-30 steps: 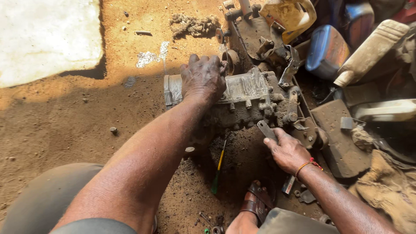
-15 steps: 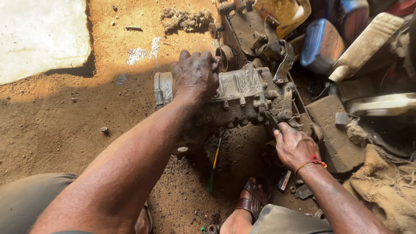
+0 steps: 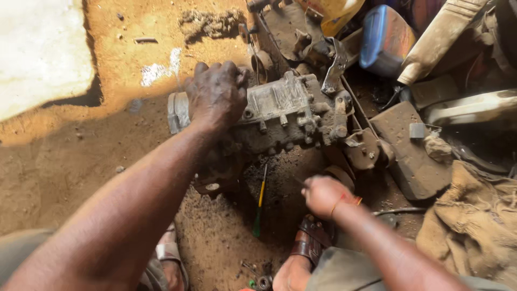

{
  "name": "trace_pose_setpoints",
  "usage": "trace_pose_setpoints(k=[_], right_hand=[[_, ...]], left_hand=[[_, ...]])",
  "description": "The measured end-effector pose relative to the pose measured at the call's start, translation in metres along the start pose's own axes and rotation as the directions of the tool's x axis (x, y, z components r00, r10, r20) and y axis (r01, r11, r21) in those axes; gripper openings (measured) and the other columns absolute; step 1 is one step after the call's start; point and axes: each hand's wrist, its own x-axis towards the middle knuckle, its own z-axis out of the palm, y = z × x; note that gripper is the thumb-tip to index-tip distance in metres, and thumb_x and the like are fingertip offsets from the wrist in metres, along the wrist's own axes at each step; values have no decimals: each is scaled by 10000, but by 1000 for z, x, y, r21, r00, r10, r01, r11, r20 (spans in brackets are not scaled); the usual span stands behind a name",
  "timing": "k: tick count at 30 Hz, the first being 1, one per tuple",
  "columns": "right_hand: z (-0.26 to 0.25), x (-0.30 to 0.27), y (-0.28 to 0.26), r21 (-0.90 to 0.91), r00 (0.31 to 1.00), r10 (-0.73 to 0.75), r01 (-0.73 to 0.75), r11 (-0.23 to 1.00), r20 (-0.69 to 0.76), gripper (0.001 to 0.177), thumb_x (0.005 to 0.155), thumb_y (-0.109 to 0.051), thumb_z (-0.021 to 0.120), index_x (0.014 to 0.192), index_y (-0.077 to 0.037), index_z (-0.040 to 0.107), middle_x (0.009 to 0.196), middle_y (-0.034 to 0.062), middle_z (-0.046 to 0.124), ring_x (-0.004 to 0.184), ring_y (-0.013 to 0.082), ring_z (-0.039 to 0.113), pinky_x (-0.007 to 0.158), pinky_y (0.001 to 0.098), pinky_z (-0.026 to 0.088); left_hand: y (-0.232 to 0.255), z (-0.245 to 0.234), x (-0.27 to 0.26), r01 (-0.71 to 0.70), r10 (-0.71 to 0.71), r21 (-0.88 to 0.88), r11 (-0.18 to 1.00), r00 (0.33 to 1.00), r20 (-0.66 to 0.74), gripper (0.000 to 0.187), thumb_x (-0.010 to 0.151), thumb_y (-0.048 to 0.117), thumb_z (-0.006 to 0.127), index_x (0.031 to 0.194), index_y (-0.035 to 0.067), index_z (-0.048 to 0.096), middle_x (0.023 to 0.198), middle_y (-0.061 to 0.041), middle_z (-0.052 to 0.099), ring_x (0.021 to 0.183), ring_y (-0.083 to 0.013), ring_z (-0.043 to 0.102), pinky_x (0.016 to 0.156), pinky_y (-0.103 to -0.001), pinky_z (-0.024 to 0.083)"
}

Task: The person works on a mechanical component using a metal bar and a wrench while using a cloth to wipe different parts of the assembly.

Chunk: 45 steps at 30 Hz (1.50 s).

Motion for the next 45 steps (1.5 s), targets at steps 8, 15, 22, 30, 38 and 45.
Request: trace_pose_setpoints(k=[8,15,22,30,38,45], right_hand=[[-93,-1,-1,126,871,391,-371,920,-295,342,1009,-402,507,1171,-134,645,1018,240,726,972,477,676,869,588,527],[-94,4,-31,-81,897,388,-412,907,-213,330,1055,-417,458,1160,-157,633,992,252,738,968,463,711,872,580,560],[-74,15,-10,96,988,143,-137,986,-64,346,913,-407,564,1065,-117,674,1052,212,727,984,447,703,876,561,550],[-115,-1,-45,8,881,455,-457,889,-128,308,1040,-329,428,1094,-128,655,1017,253,729,964,471,702,885,557,557],[-59,-4,-22,-52,923,339,-353,934,-183,211,976,-274,502,1023,-158,670,910,209,737,891,428,731,819,545,580],[-24,1,0,-44,938,261,-278,959,-229,246,1017,-322,510,1130,-130,613,749,203,714,718,418,726,652,577,583]], left_hand=[[-8,9,6,-44,44,5,999,997,-57,230,974,302,607,1121,139,676,1040,-113,691,1112,-299,525,917,-516,398],[-2,-6,0,30,-29,-8,1000,999,39,239,944,306,629,1139,169,649,1062,-85,666,1108,-264,498,936,-483,382],[-3,-3,-1,-15,15,0,1000,999,-35,257,908,293,652,1114,140,648,1037,-100,662,1113,-286,504,919,-531,382],[-15,12,1,-78,72,-29,997,982,-177,223,907,306,648,1064,150,670,1027,-87,674,1111,-311,516,888,-542,395],[-4,-3,-2,-33,33,-16,999,999,-29,228,936,291,615,1102,138,649,970,-109,656,1058,-292,509,900,-514,384],[-12,12,3,-84,84,12,996,984,-160,200,942,310,621,1045,144,663,975,-130,669,1112,-351,510,909,-570,371]])
